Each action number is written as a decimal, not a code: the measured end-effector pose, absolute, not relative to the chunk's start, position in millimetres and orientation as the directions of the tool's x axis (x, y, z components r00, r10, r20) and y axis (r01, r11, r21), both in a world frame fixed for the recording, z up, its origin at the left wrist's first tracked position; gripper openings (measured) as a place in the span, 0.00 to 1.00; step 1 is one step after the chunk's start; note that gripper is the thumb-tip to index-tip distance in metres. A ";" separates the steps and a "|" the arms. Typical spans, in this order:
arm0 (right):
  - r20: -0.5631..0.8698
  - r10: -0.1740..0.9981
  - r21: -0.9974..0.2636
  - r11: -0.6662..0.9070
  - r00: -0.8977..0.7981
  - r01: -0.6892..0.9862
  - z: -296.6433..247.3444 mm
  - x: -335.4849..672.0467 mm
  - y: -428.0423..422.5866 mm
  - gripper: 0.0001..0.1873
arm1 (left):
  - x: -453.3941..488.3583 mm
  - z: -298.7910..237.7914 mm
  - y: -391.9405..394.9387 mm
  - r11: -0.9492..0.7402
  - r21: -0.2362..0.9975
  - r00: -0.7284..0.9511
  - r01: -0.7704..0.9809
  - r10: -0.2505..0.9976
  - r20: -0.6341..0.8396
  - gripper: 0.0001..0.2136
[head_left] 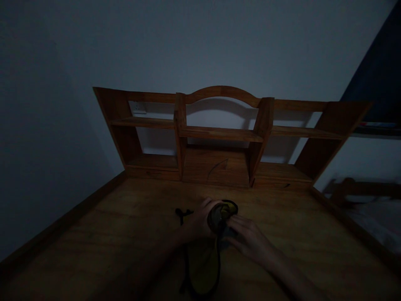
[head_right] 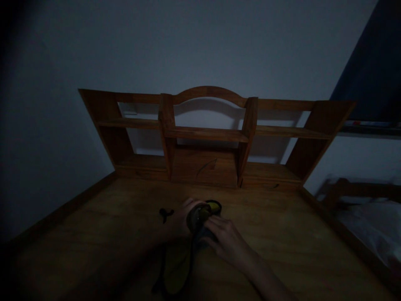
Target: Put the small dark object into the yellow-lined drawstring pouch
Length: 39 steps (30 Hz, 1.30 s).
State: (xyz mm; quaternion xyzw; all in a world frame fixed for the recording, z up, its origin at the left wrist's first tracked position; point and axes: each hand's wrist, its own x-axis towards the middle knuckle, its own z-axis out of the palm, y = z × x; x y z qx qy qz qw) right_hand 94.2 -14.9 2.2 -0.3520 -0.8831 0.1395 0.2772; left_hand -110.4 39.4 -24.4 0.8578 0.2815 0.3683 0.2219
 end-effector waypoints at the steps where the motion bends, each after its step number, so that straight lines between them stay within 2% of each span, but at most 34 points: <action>1: 0.391 0.696 -0.467 0.714 -0.602 0.523 2.4 94.3 -14.4 0.10 | -110.6 -25.5 40.3 -0.739 0.592 0.560 0.320 0.652 0.511 0.39; 6: 0.463 0.700 -0.570 0.705 -0.544 0.421 -4.5 95.0 -9.1 0.14 | -106.7 -34.7 42.1 -0.758 0.591 0.511 0.274 0.636 0.578 0.41; 11: 0.464 0.762 -0.729 0.618 -0.451 0.295 -11.4 90.1 -6.6 0.09 | -104.7 -37.4 39.4 -0.773 0.551 0.543 0.315 0.623 0.563 0.36; 16: 0.410 0.841 -0.858 0.487 -0.352 0.164 -13.7 84.3 -4.1 0.10 | -106.4 -28.5 27.2 -0.782 0.361 0.523 0.508 0.614 0.592 0.31; 20: 0.286 0.918 -0.955 0.297 -0.275 -0.004 -24.5 83.1 1.5 0.11 | -108.8 -17.3 19.8 -0.802 0.113 0.579 0.586 0.513 0.634 0.28; 23: 0.215 0.941 -0.971 0.177 -0.261 -0.163 -32.7 83.1 5.5 0.11 | -110.1 -15.4 19.3 -0.787 -0.046 0.636 0.615 0.461 0.619 0.27; 26: 0.171 0.942 -0.958 0.090 -0.290 -0.273 -31.4 82.9 6.0 0.12 | -109.5 -17.8 20.1 -0.779 -0.096 0.680 0.619 0.471 0.562 0.28; 29: 0.145 0.936 -0.942 0.032 -0.320 -0.333 -22.2 83.0 3.8 0.15 | -106.7 -19.4 20.9 -0.797 0.013 0.668 0.604 0.515 0.538 0.30; 33: 0.103 0.955 -0.926 -0.010 -0.278 -0.377 -13.6 86.7 3.0 0.14 | -101.9 -24.6 25.8 -0.713 0.429 0.464 0.555 0.693 0.552 0.33; 35: 0.085 0.966 -0.927 -0.013 -0.243 -0.375 -12.9 90.0 4.4 0.14 | -100.3 -31.7 30.8 -0.640 0.634 0.359 0.434 0.768 0.530 0.38; 37: 0.095 0.976 -0.940 0.024 -0.194 -0.341 -13.2 93.0 5.9 0.16 | -99.6 -40.5 36.6 -0.553 0.795 0.333 0.250 0.820 0.465 0.43; 39: 0.152 0.976 -0.958 0.107 -0.156 -0.265 -13.3 95.1 6.4 0.17 | -99.5 -47.9 42.4 -0.387 0.920 0.331 0.057 0.877 0.348 0.38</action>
